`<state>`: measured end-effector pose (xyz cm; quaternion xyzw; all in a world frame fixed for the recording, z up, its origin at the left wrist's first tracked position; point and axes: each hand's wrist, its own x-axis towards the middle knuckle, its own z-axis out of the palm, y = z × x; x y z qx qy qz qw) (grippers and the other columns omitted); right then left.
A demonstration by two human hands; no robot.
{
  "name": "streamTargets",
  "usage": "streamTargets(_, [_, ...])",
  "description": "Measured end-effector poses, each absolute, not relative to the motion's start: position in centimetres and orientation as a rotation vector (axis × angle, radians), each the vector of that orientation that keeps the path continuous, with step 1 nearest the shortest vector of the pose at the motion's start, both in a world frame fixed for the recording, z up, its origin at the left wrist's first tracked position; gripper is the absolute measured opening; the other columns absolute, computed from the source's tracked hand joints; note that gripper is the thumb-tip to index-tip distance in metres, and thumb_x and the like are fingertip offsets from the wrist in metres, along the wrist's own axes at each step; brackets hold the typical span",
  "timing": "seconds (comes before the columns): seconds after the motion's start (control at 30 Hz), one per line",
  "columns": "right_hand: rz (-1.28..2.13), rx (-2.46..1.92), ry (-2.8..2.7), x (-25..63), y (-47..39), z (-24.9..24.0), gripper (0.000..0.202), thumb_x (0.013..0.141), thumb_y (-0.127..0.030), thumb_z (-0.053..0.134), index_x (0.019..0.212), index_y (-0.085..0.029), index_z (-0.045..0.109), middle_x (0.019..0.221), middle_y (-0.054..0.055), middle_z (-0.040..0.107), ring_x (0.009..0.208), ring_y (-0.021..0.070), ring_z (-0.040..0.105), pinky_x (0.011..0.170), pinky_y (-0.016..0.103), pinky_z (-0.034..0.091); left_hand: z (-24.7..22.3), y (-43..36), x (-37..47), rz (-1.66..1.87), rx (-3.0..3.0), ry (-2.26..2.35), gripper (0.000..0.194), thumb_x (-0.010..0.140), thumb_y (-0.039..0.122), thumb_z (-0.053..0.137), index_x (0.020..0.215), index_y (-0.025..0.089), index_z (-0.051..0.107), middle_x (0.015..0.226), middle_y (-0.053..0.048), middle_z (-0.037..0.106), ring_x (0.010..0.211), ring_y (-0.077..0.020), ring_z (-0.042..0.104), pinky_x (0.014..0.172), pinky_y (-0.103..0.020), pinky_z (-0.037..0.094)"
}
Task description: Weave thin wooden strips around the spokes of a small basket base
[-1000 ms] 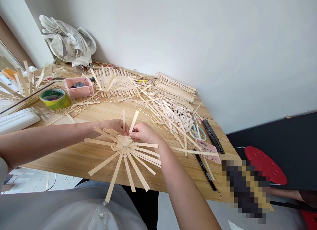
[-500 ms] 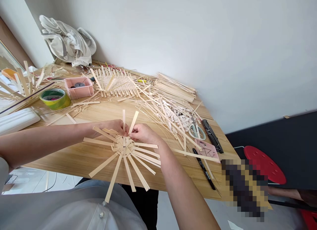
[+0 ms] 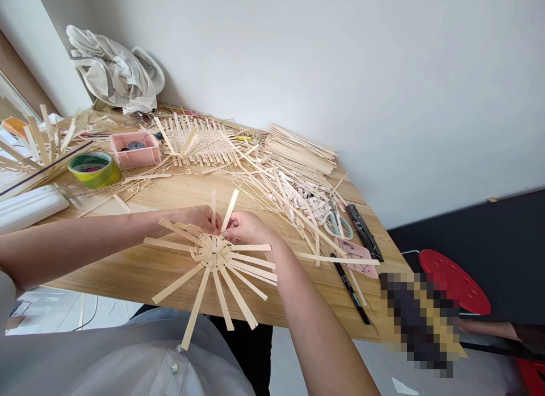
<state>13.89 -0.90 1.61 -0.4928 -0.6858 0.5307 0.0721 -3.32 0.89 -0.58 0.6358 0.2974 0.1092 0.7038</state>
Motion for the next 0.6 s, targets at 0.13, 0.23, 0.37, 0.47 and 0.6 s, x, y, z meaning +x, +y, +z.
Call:
streamTargets(0.13, [1.444, -1.573, -2.114, 14.4, -1.1, 1.5, 0.012, 0.063, -0.025, 0.059, 0.068, -0.014, 0.062, 0.062, 0.000, 0.059, 0.056, 0.0092, 0.052, 0.052, 0.020, 0.038, -1.1, 0.9, -3.5, 0.243, 1.448, 0.761, 0.013, 0.058, 0.023, 0.064, 0.063, 0.012, 0.062, 0.050, 0.002, 0.055, 0.045, -0.0083, 0.044, 0.045, -0.021, 0.029])
streamTargets(0.23, [1.362, -1.630, -2.122, 14.6, -1.4, 2.0, 0.014, 0.063, -0.029, 0.060, 0.062, -0.015, 0.061, 0.058, -0.001, 0.057, 0.052, 0.0080, 0.049, 0.049, 0.020, 0.035, -0.7, 0.4, -3.7, 0.253, 1.433, 0.774, 0.013, 0.058, 0.024, 0.063, 0.063, 0.012, 0.060, 0.050, 0.002, 0.053, 0.045, -0.0079, 0.042, 0.043, -0.021, 0.028])
streamTargets(0.37, [1.367, -1.596, -2.111, 14.7, -1.5, 2.3, 0.015, 0.063, -0.030, 0.059, 0.061, -0.015, 0.059, 0.057, -0.002, 0.055, 0.053, 0.0077, 0.048, 0.051, 0.020, 0.035, 0.3, -0.2, -3.8, 0.260, 1.415, 0.827, 0.014, 0.058, 0.024, 0.063, 0.064, 0.012, 0.058, 0.050, 0.003, 0.050, 0.045, -0.0078, 0.041, 0.044, -0.021, 0.028])
streamTargets(0.47, [1.382, -1.572, -2.126, 14.8, -1.4, 2.1, 0.015, 0.063, -0.030, 0.059, 0.060, -0.015, 0.059, 0.056, -0.003, 0.054, 0.053, 0.0079, 0.048, 0.051, 0.020, 0.035, 0.7, -0.2, -3.7, 0.245, 1.405, 0.841, 0.015, 0.057, 0.024, 0.063, 0.064, 0.013, 0.057, 0.049, 0.004, 0.049, 0.045, -0.0078, 0.040, 0.044, -0.021, 0.028])
streamTargets(0.6, [1.333, -1.511, -2.178, 14.8, -1.3, 1.9, 0.012, 0.065, -0.026, 0.057, 0.065, -0.015, 0.062, 0.062, -0.002, 0.057, 0.057, 0.0082, 0.049, 0.054, 0.020, 0.036, 0.7, -0.2, -3.6, 0.225, 1.444, 0.872, 0.011, 0.058, 0.022, 0.060, 0.062, 0.013, 0.056, 0.049, 0.004, 0.047, 0.046, -0.0074, 0.040, 0.045, -0.021, 0.027])
